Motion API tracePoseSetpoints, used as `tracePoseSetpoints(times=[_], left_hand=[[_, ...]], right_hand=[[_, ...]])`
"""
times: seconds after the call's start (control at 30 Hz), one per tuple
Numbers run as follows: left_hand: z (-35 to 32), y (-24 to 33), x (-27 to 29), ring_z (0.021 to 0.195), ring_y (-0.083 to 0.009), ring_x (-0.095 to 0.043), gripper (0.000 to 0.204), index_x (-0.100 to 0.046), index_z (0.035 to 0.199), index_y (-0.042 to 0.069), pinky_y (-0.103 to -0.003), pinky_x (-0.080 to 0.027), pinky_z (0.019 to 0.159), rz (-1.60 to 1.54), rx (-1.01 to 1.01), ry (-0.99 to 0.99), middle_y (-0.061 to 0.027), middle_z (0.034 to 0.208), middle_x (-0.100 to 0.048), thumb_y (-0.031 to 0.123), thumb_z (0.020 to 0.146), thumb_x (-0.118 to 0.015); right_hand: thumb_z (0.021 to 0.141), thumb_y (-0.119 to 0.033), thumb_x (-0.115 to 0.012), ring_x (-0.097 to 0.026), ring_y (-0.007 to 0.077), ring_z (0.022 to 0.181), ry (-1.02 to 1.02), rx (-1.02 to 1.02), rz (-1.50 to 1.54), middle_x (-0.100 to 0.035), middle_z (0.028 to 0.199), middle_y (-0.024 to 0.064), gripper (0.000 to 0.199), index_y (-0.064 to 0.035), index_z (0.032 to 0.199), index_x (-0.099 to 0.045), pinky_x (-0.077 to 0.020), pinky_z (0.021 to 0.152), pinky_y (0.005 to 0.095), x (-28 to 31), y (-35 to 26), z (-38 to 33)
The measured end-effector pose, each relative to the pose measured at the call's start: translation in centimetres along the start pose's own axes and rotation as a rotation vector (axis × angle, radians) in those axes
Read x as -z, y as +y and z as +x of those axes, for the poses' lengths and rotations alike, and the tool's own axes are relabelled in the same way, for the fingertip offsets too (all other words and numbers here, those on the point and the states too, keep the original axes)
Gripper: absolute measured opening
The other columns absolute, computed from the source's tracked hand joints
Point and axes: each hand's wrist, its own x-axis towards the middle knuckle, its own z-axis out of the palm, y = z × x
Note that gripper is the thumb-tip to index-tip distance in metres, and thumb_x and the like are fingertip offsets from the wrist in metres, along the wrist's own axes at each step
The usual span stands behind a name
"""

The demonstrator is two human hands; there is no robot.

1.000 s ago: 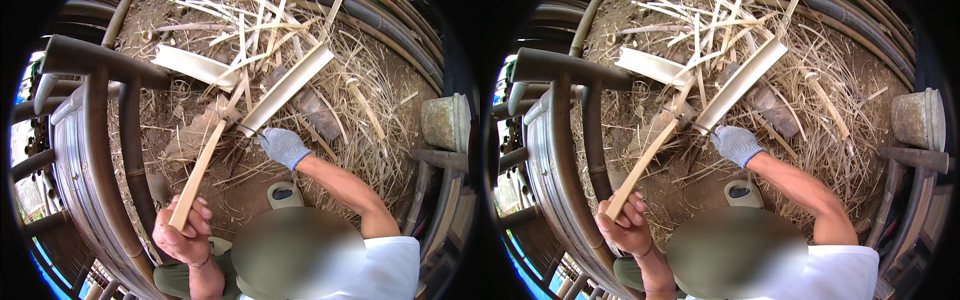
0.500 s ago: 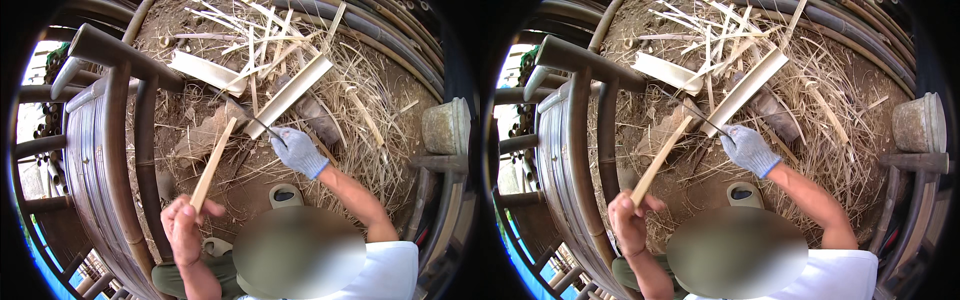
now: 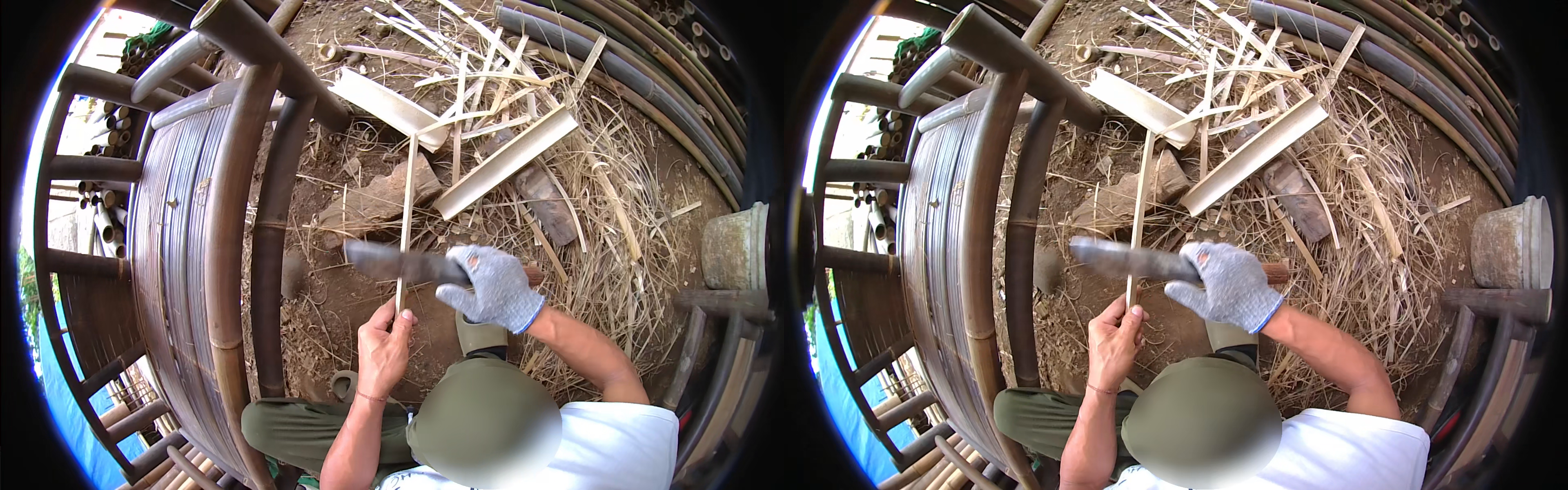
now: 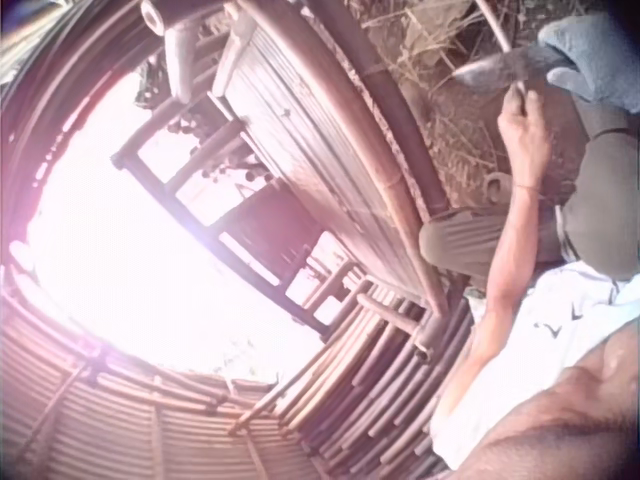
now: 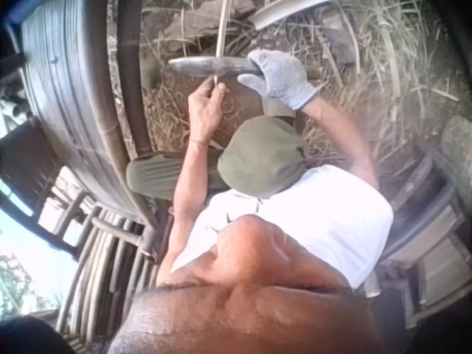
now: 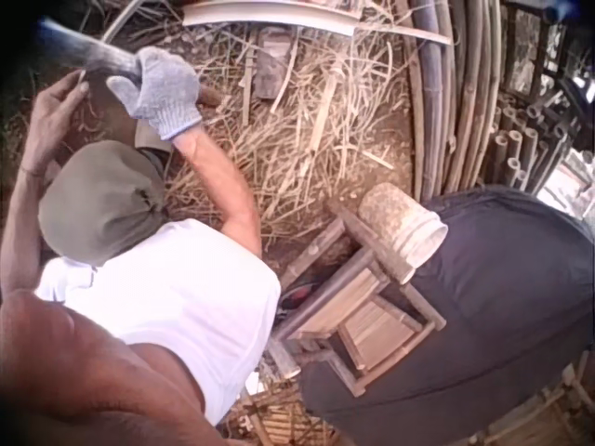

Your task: The person uses a knife to split a piece of bamboo into thin strips while sitting on the ground. They then use the strips to tie and secure the joints of a bamboo chair frame, pulling the bindings tight and trimming excess material.

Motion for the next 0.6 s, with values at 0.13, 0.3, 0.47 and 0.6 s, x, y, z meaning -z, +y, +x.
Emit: tracePoseSetpoints(times=[0.13, 0.3, 0.47, 0.6], left_hand=[[-1.1, -1.1, 0.9, 0.072, -0.0108, -0.056, 0.034, -0.062, 0.131, -0.003, -0.029, -0.047, 0.065, 0.194, -0.104, 0.039, -0.0030, 0.082, -0.062, 0.014, 0.101, -0.060], [-3.6, -1.8, 1.5, 0.079, -0.0105, -0.055, 0.036, -0.061, 0.133, -0.003, -0.028, -0.048, 0.071, 0.114, -0.138, 0.058, -0.0053, 0.089, -0.062, 0.014, 0.101, -0.061], [-6.8, -3.1, 3.1, 0.058, -0.0018, -0.045, 0.036, -0.063, 0.132, -0.001, -0.019, -0.038, 0.052, 0.149, -0.111, -0.029, 0.0045, 0.074, -0.057, 0.021, 0.105, -0.057], [-8.8, -2.0, 3.8, 0.053, -0.0030, -0.048, 0.040, -0.056, 0.140, -0.001, -0.019, -0.040, 0.044, -0.102, 0.038, -0.028, -0.0014, 0.074, -0.061, 0.021, 0.107, -0.052]], right_hand=[[0.088, -0.067, -0.061, -0.068, 0.0339, 0.071, -0.069, 0.072, -0.095, -0.065, 0.077, 0.0147, 0.058, -0.0090, 0.093, -0.064, -0.0543, 0.064, 0.0462, -1.6, -1.1, -0.1], [0.090, -0.065, -0.060, -0.067, 0.0338, 0.068, 0.012, -0.008, -0.100, -0.062, 0.071, 0.0131, 0.056, -0.0104, 0.081, -0.060, -0.0532, 0.061, 0.0453, -1.1, 0.0, 1.7], [0.098, -0.067, -0.046, -0.063, 0.0239, 0.052, 0.074, -0.252, -0.126, -0.061, 0.061, 0.0109, 0.064, -0.0074, 0.080, -0.063, -0.0506, 0.047, 0.0398, 1.0, 4.8, 3.5], [0.104, -0.061, -0.035, -0.053, 0.0165, 0.037, 0.140, -0.308, -0.129, -0.056, 0.051, 0.0066, 0.066, -0.0048, 0.088, -0.064, -0.0409, 0.033, 0.0321, 3.1, 6.9, 3.6]])
